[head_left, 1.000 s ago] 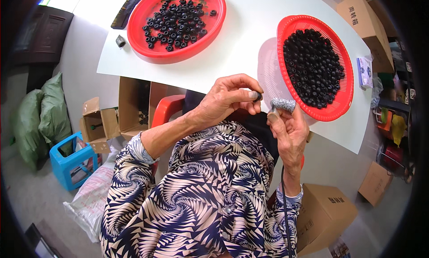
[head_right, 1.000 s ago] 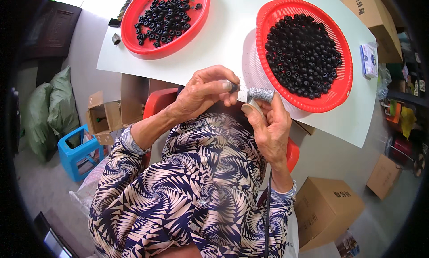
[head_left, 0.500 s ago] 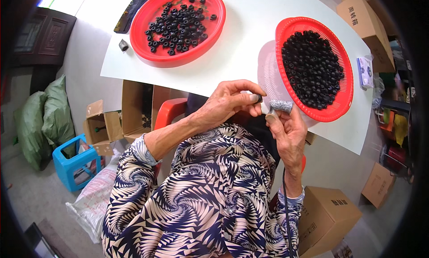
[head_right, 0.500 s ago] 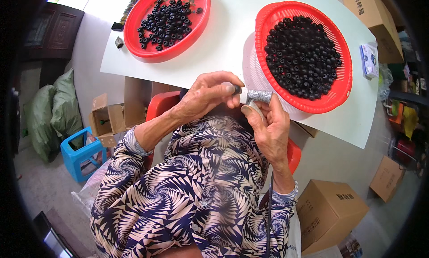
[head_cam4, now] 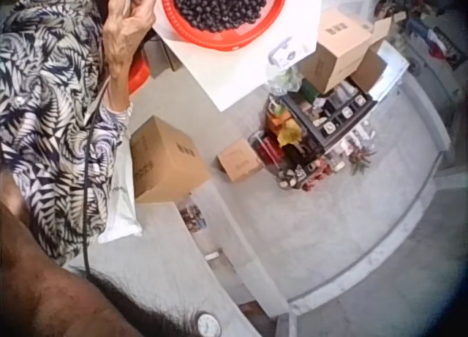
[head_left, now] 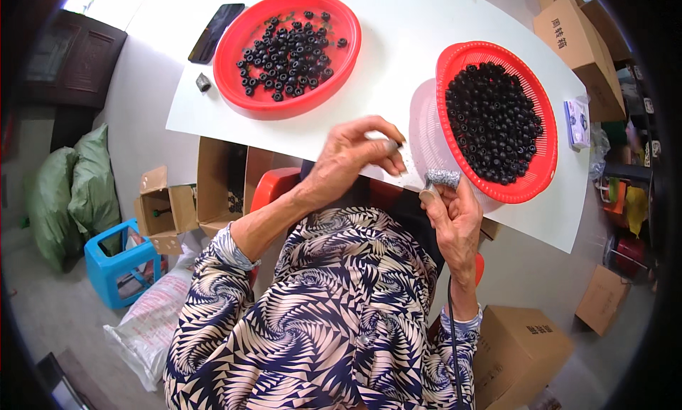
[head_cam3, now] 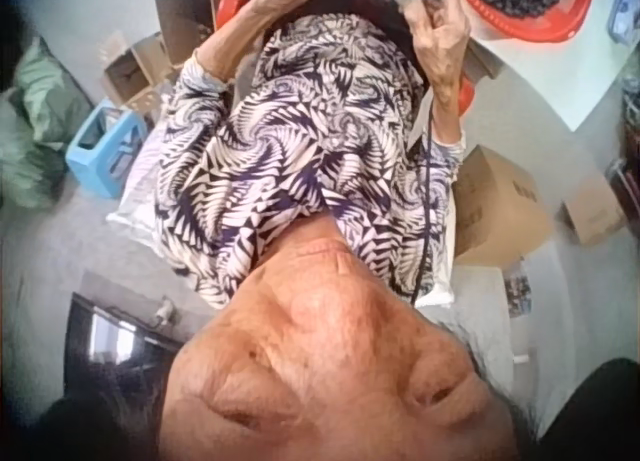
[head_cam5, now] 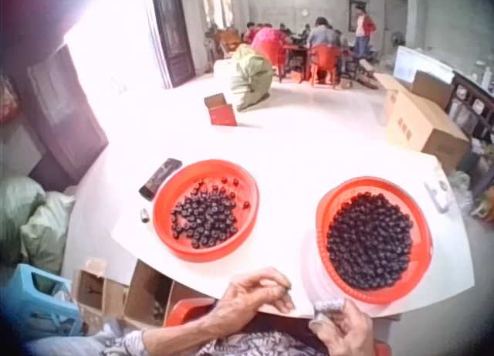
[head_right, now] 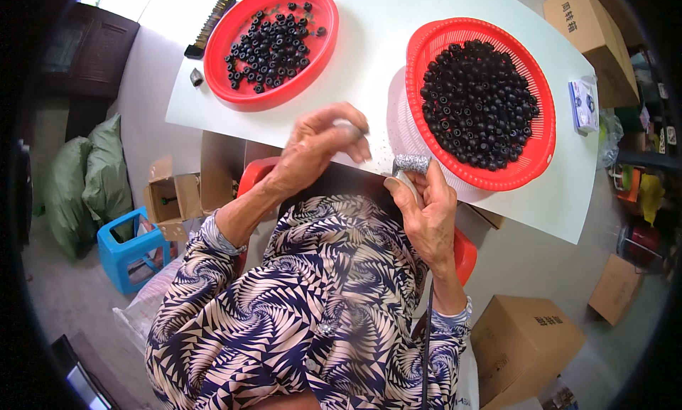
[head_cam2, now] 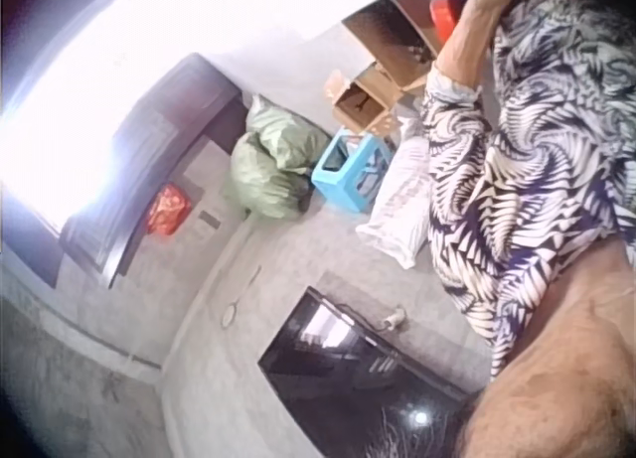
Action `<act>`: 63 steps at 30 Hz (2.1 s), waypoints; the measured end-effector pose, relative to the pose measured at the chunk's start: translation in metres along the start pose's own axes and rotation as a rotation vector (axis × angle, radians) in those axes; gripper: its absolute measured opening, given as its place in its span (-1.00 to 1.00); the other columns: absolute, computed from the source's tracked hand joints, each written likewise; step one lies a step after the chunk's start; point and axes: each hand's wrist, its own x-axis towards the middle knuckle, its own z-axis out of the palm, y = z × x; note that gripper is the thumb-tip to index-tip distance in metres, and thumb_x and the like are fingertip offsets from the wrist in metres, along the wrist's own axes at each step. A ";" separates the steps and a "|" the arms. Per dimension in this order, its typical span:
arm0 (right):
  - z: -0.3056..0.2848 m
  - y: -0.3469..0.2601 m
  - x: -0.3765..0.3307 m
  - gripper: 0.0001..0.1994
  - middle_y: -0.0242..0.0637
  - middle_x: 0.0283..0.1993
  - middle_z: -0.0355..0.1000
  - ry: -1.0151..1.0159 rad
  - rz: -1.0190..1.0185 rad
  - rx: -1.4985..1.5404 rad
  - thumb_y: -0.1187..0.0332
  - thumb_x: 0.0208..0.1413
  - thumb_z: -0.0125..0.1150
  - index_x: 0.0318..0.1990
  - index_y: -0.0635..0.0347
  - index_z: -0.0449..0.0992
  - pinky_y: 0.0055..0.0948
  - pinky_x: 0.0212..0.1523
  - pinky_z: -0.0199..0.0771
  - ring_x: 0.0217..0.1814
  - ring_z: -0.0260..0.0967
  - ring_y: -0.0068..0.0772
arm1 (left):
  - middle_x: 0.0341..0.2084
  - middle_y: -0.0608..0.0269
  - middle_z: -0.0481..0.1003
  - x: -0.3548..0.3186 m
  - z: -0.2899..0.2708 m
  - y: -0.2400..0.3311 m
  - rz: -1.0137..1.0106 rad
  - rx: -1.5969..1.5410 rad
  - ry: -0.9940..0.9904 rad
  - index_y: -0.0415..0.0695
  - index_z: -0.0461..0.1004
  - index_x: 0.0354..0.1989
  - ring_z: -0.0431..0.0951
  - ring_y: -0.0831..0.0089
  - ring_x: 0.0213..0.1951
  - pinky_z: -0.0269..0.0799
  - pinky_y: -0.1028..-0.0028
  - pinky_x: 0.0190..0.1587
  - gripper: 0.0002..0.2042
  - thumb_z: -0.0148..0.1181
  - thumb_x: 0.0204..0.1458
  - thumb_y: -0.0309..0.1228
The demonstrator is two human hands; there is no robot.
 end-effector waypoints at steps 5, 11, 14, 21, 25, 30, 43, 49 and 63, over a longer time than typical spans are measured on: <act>0.000 0.010 -0.001 -0.76 -0.15 -0.37 0.48 0.003 -0.061 0.102 0.42 0.04 0.21 -0.30 0.39 0.29 -0.58 -0.34 0.38 -0.36 0.37 -0.58 | -0.46 0.32 0.48 0.022 -0.046 0.035 0.380 0.673 0.498 -0.24 0.50 -0.27 0.49 0.60 -0.43 0.41 0.61 -0.41 -0.84 0.15 -0.06 -0.63; -0.001 0.010 0.002 -0.74 -0.12 -0.49 0.42 -0.014 -0.139 0.004 0.40 -0.02 0.22 -0.38 0.34 0.23 -0.45 -0.38 0.39 -0.45 0.37 -0.43 | -0.49 0.28 0.47 0.048 -0.128 0.063 0.517 1.231 0.736 -0.23 0.54 -0.38 0.50 0.55 -0.45 0.42 0.58 -0.38 -0.86 0.29 -0.17 -0.59; -0.003 0.012 0.002 -0.72 -0.09 -0.54 0.37 -0.006 -0.154 -0.041 0.38 -0.01 0.21 -0.42 0.32 0.19 -0.39 -0.46 0.33 -0.53 0.30 -0.43 | -0.49 0.26 0.47 0.058 -0.104 0.073 0.524 1.339 0.770 -0.22 0.54 -0.40 0.51 0.52 -0.43 0.43 0.55 -0.37 -0.87 0.29 -0.18 -0.58; -0.003 0.007 0.000 -0.73 0.07 -0.46 0.43 -0.060 -0.212 -0.065 0.39 -0.04 0.22 -0.32 0.36 0.27 -0.21 -0.37 0.36 -0.40 0.41 0.10 | -0.44 0.24 0.53 0.088 0.021 0.070 0.660 1.283 -0.032 -0.22 0.55 -0.38 0.54 0.49 -0.41 0.43 0.51 -0.34 -0.92 0.17 -0.07 -0.60; -0.002 0.005 -0.003 -0.72 0.10 -0.43 0.43 -0.091 -0.255 -0.124 0.37 -0.04 0.22 -0.28 0.36 0.30 -0.11 -0.35 0.35 -0.32 0.39 0.19 | -0.43 0.12 0.50 0.122 0.061 0.045 0.635 1.501 -0.373 -0.21 0.54 -0.35 0.50 0.15 -0.35 0.44 0.31 -0.29 -0.84 0.13 -0.14 -0.60; -0.001 0.004 -0.006 -0.70 0.10 -0.48 0.40 -0.136 -0.229 -0.180 0.31 -0.02 0.22 -0.31 0.33 0.27 -0.05 -0.36 0.32 -0.36 0.38 0.20 | -0.33 0.08 0.48 0.151 0.082 0.024 0.476 1.805 -0.501 -0.22 0.51 -0.39 0.50 0.09 -0.23 0.43 0.24 -0.26 -0.82 0.04 -0.20 -0.63; -0.002 0.007 -0.003 -0.69 0.10 -0.51 0.39 -0.148 -0.248 -0.247 0.29 0.00 0.21 -0.29 0.33 0.26 -0.01 -0.37 0.28 -0.39 0.37 0.20 | -0.33 0.02 0.47 0.160 0.076 0.013 0.452 1.871 -0.588 -0.27 0.50 -0.41 0.50 0.09 -0.25 0.46 0.24 -0.21 -0.86 0.07 -0.18 -0.62; 0.000 0.006 -0.003 -0.69 0.13 -0.48 0.40 -0.164 -0.229 -0.237 0.31 -0.01 0.20 -0.26 0.37 0.28 -0.02 -0.35 0.30 -0.37 0.37 0.24 | -0.39 0.03 0.53 0.138 0.076 0.041 0.383 1.511 -0.434 -0.28 0.50 -0.32 0.56 0.23 -0.30 0.49 0.38 -0.20 -0.82 0.09 -0.16 -0.61; 0.006 0.010 0.004 -0.74 -0.01 -0.45 0.44 -0.113 -0.133 -0.175 0.40 -0.03 0.23 -0.25 0.35 0.34 -0.29 -0.39 0.38 -0.42 0.47 -0.11 | -0.34 0.13 0.53 -0.003 0.031 0.029 -0.145 0.238 0.039 -0.34 0.49 -0.30 0.55 0.44 -0.25 0.48 0.48 -0.11 -0.82 0.21 -0.14 -0.67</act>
